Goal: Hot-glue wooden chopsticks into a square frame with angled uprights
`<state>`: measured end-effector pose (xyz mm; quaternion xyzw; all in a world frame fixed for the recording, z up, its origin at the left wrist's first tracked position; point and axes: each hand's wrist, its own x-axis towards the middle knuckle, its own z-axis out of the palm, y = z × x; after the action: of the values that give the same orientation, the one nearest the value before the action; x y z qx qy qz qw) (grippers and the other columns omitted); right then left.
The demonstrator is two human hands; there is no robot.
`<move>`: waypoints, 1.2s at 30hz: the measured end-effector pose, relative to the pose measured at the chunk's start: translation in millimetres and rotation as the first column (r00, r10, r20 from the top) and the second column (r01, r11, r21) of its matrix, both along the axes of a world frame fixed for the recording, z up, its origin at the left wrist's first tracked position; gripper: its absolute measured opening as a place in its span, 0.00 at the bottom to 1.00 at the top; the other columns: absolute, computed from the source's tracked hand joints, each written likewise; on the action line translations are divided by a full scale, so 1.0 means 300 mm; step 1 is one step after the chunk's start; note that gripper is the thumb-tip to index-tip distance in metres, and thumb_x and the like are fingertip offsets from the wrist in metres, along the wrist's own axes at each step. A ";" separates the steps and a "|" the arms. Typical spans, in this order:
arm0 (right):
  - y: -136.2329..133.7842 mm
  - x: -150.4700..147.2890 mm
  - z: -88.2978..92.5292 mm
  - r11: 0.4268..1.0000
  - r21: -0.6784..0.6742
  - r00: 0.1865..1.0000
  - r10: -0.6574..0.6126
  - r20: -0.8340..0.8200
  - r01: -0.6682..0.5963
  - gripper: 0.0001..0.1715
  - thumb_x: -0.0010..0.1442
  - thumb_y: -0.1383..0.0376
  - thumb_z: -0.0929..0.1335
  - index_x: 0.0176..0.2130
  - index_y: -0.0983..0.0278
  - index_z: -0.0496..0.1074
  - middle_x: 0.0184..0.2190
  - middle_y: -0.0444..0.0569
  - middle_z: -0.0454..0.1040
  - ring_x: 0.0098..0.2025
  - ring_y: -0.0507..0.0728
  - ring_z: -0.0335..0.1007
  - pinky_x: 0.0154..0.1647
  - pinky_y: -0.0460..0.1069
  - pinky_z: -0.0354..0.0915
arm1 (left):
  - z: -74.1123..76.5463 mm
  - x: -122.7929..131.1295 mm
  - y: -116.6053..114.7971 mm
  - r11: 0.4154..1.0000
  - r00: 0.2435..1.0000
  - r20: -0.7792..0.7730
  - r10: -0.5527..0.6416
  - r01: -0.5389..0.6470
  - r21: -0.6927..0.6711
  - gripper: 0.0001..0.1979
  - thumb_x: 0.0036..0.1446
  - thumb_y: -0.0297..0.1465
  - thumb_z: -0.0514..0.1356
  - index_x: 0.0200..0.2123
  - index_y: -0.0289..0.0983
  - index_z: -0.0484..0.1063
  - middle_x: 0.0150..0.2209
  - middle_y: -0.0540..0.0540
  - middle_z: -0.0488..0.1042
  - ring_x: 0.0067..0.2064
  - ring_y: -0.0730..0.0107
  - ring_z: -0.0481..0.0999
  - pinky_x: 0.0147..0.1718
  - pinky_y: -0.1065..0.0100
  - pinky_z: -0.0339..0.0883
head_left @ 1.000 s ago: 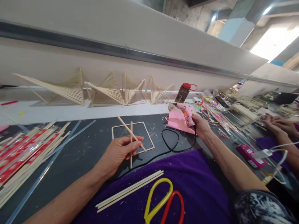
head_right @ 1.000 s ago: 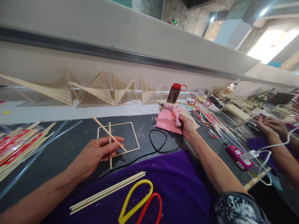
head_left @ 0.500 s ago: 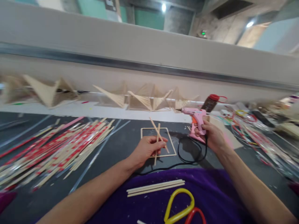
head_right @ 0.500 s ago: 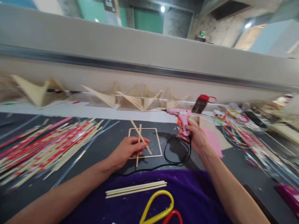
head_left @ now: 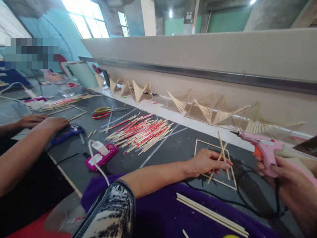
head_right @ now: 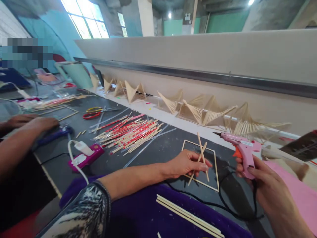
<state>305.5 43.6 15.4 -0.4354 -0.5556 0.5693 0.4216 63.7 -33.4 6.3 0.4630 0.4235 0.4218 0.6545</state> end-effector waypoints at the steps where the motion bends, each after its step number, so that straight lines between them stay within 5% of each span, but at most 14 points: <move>1: -0.001 0.000 0.009 0.999 -0.032 1.000 -0.016 -0.016 0.015 0.14 0.46 0.64 0.69 0.36 0.54 0.78 0.27 0.51 0.71 0.24 0.56 0.67 0.19 0.47 0.70 | -0.001 -0.001 0.001 1.000 1.000 -0.004 0.001 -0.001 -0.002 0.21 0.44 0.41 0.67 0.42 0.38 0.78 0.33 0.47 0.75 0.24 0.81 0.66 0.19 0.76 0.52; 7: -0.055 0.004 0.053 0.991 -0.127 0.997 -0.037 -0.061 0.029 0.21 0.45 0.67 0.70 0.42 0.59 0.76 0.32 0.49 0.74 0.28 0.54 0.68 0.25 0.45 0.69 | 0.038 -0.019 0.010 0.994 0.994 -0.009 0.106 -0.106 -0.033 0.17 0.47 0.37 0.66 0.40 0.36 0.78 0.30 0.48 0.75 0.23 0.82 0.66 0.19 0.77 0.52; 19: -0.124 0.017 0.005 0.987 -0.081 0.988 0.133 -0.082 -0.139 0.17 0.56 0.64 0.66 0.46 0.62 0.72 0.30 0.49 0.72 0.24 0.53 0.62 0.22 0.48 0.58 | 0.079 -0.181 0.131 0.907 0.903 0.112 0.415 -0.420 0.032 0.13 0.47 0.34 0.67 0.35 0.33 0.76 0.29 0.48 0.74 0.22 0.84 0.64 0.15 0.78 0.48; 36: -0.172 -0.040 -0.029 0.977 -0.112 0.983 0.182 -0.023 -0.183 0.15 0.57 0.61 0.68 0.45 0.61 0.71 0.36 0.50 0.72 0.29 0.53 0.63 0.24 0.47 0.61 | 0.049 -0.182 0.136 0.907 0.907 -0.043 0.418 -0.414 0.083 0.14 0.46 0.34 0.66 0.36 0.33 0.75 0.29 0.47 0.75 0.21 0.83 0.66 0.16 0.78 0.50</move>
<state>293.5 -8.1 6.7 -0.4021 -0.5574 0.6389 0.3456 9.1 7.4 21.0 0.3979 0.5162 0.5525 0.5195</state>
